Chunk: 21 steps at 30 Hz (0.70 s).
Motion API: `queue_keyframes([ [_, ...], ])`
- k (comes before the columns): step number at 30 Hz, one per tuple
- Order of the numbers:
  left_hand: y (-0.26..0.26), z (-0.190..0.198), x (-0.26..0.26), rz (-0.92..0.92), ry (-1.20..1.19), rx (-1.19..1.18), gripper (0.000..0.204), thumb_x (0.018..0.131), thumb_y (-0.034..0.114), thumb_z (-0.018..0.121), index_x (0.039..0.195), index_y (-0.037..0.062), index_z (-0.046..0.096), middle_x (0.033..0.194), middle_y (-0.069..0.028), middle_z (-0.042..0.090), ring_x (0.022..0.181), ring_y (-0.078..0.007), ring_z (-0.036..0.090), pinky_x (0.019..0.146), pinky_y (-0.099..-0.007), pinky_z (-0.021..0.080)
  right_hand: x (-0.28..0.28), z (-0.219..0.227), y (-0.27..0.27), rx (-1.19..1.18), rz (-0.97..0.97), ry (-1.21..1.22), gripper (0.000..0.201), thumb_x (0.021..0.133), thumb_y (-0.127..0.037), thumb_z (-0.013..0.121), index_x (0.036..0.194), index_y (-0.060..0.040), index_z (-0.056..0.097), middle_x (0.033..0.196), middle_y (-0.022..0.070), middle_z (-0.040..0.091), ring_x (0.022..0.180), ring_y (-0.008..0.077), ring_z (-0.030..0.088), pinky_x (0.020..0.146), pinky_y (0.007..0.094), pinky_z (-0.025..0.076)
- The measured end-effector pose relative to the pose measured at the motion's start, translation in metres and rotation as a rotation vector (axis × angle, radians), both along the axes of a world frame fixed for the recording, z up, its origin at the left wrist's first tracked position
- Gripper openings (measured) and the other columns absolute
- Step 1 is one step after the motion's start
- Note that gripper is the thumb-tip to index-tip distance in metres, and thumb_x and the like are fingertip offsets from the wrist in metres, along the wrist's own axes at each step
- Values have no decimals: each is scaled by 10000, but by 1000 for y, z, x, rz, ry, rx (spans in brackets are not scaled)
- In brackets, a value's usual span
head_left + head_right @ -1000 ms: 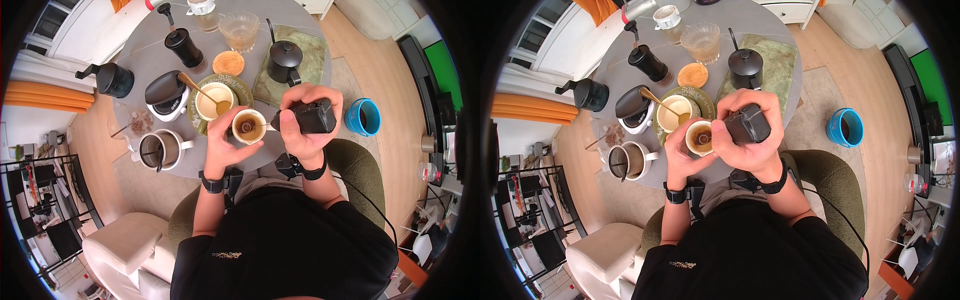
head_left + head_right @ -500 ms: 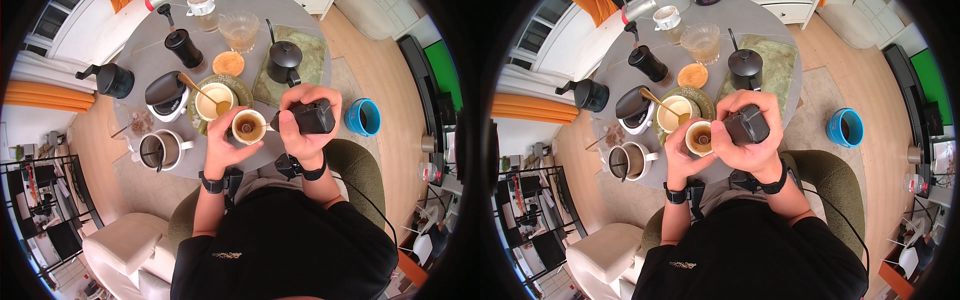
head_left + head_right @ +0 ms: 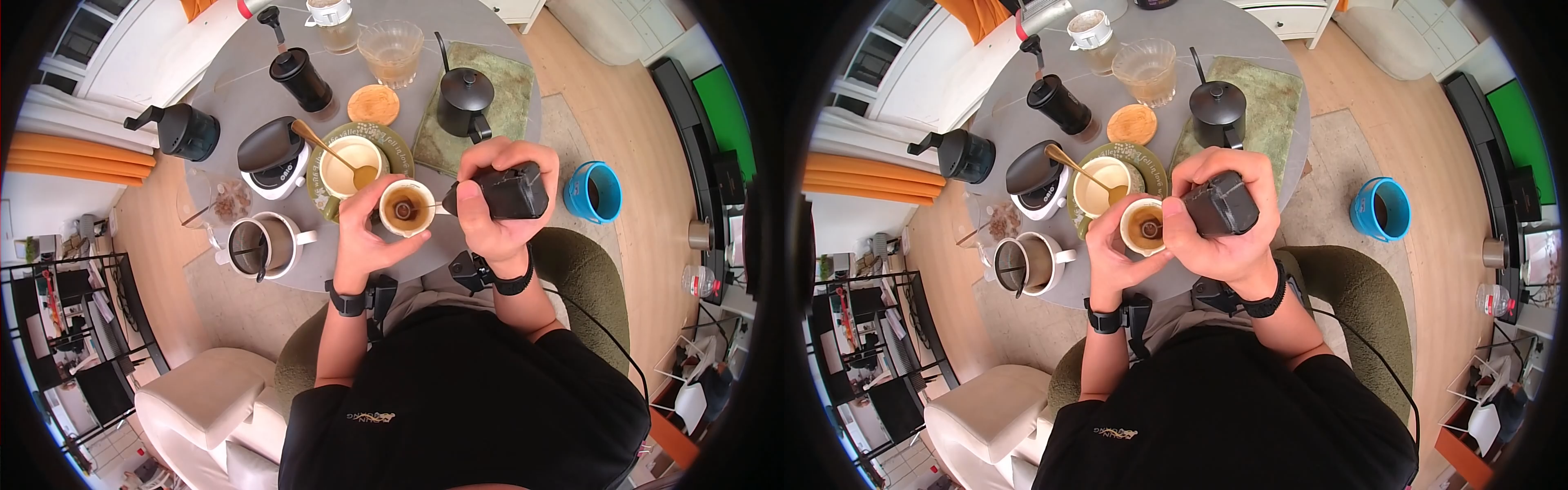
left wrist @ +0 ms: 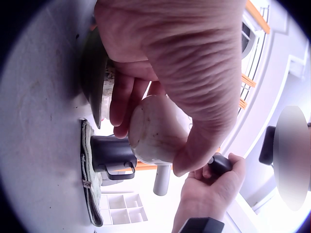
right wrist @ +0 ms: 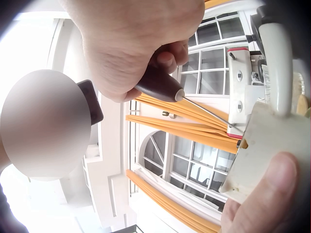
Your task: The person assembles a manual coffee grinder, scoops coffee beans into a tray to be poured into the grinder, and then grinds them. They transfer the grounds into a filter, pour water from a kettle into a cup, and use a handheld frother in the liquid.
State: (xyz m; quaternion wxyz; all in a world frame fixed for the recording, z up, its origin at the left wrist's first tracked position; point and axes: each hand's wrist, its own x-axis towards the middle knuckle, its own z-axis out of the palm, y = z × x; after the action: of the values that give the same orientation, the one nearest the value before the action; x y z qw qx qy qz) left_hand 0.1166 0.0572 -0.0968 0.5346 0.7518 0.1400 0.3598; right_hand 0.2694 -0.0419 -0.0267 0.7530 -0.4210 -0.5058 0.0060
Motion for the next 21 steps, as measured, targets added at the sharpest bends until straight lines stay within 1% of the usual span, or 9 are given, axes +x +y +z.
queue_keyframes([
  [16,0,-3,-1,3,-6,-21,644,622,129,901,1193,-42,657,1038,-120,734,960,-194,720,889,-328,566,0,-1,1,-2,7,-2,419,798,50,718,1119,-25,461,819,119,644,683,113,573,628,253,465],
  [21,1,-3,0,7,-6,5,642,622,131,901,1191,-40,658,1036,-120,735,958,-198,722,891,-331,566,-1,-1,1,-6,5,-2,417,799,50,714,1119,-28,460,821,120,642,684,111,570,628,252,465],
])
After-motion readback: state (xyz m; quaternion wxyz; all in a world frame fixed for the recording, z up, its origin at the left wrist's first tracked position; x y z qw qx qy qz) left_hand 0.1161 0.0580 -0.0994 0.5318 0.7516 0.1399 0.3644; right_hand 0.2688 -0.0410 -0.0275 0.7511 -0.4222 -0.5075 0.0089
